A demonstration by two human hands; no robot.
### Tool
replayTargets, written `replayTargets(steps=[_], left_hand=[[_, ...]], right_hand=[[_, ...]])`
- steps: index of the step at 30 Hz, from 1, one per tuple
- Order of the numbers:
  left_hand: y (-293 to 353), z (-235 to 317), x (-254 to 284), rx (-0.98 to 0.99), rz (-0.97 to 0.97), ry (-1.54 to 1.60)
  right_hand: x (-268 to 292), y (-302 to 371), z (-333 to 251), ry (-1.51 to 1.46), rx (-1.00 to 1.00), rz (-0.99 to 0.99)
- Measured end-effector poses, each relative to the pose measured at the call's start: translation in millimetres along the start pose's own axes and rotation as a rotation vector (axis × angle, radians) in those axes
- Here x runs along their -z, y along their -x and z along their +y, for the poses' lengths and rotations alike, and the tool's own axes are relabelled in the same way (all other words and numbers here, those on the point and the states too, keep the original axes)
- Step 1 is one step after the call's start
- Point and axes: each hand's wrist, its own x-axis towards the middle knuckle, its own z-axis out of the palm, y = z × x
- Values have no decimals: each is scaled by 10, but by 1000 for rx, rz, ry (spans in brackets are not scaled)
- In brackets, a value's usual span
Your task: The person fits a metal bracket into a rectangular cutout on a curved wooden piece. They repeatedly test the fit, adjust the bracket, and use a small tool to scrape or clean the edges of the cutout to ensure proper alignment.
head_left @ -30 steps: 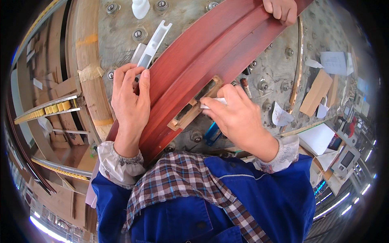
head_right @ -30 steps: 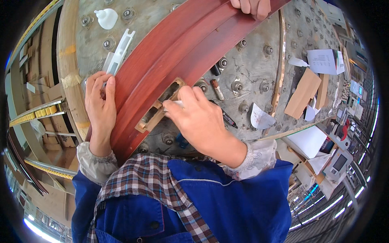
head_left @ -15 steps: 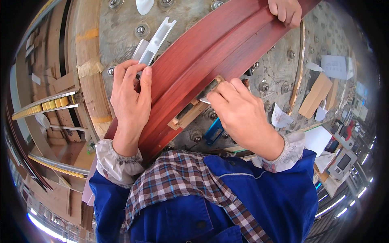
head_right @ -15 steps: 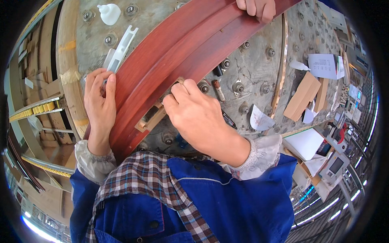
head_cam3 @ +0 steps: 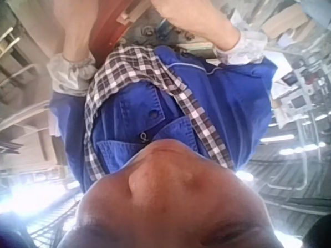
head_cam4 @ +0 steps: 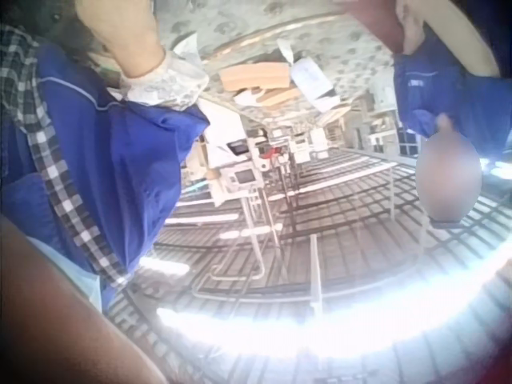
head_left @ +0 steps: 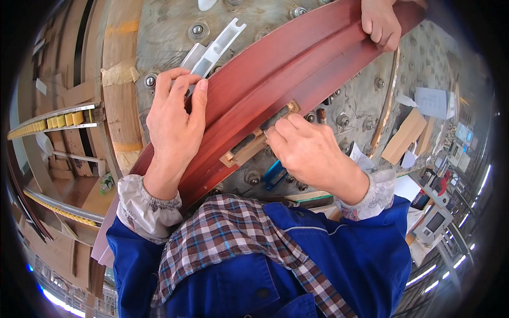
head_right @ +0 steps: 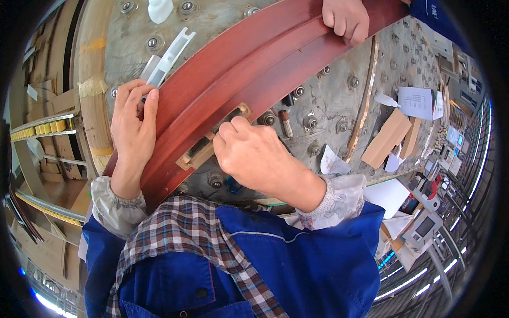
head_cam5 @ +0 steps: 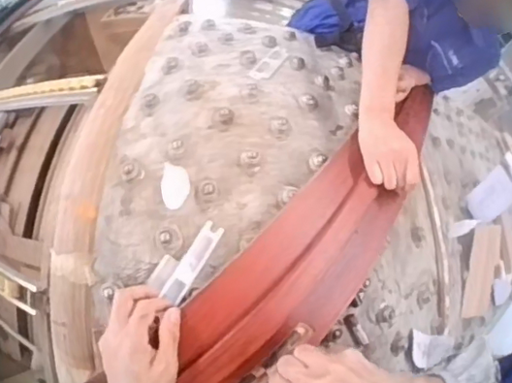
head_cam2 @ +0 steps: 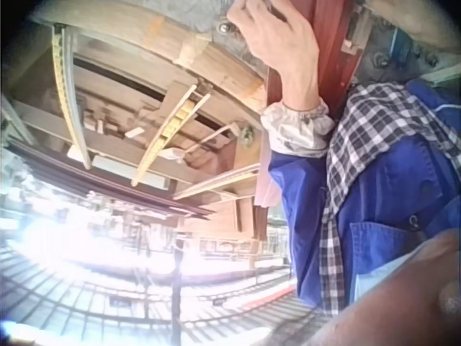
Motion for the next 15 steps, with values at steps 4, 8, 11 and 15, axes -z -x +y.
replayTargets(steps=[4,8,11,15], left_hand=[[4,-5,-25,-39,11,-31],[11,-2,-17,-34,14,-51],[9,-15,-16,-29,20,-42],[-6,-16,-13,-48,21,-35]], right_hand=[[-102,3,-40,79,60,76],[-124,1,-124,30,-38,86],[-157,21,-144,-31,-122,123],[-204,108,-132,-120,-248,119]])
